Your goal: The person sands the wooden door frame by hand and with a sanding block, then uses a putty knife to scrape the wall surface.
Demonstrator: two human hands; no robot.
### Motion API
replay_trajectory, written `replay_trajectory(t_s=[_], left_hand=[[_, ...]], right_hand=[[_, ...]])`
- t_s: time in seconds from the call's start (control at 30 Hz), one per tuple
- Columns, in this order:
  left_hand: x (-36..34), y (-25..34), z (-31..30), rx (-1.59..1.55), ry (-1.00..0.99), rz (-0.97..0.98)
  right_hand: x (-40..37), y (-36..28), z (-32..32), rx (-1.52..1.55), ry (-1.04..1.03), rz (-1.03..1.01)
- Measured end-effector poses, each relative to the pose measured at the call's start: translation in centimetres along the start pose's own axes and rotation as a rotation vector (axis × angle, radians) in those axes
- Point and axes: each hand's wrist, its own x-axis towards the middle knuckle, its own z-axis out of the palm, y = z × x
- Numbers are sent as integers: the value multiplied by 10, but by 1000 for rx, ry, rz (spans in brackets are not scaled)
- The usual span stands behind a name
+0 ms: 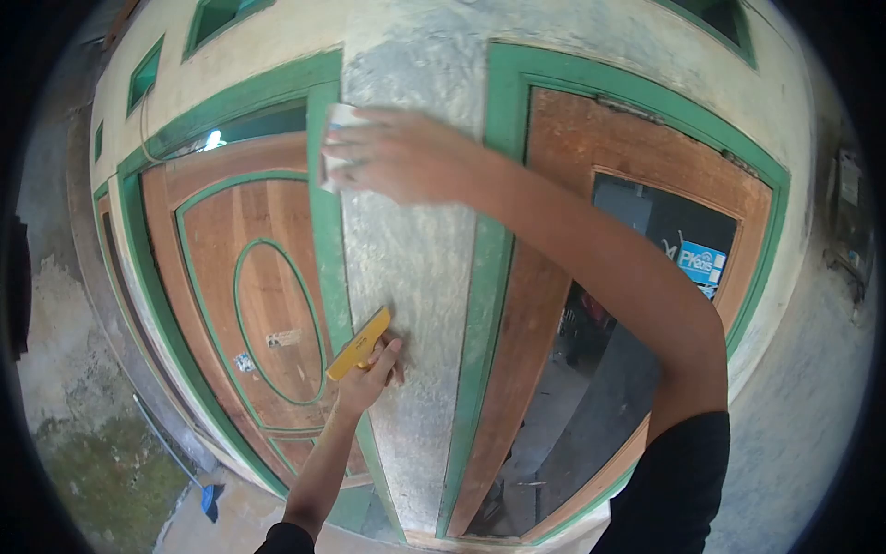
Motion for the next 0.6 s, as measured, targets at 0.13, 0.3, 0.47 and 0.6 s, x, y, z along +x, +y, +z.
replay_trajectory(t_s=[0.13,0.3,0.47,0.6], left_hand=[[3,-5,1,29,-22,60],[2,-6,-3,60,-1,67],[5,-11,2,81,32,72],[1,-14,1,45,53,33]], right_hand=[[0,75,-60,-238,-213,815],[-46,76,-48,-414,170,379],[-27,79,-51,-266,-66,399],[-106,87,-143,-573,124,882]])
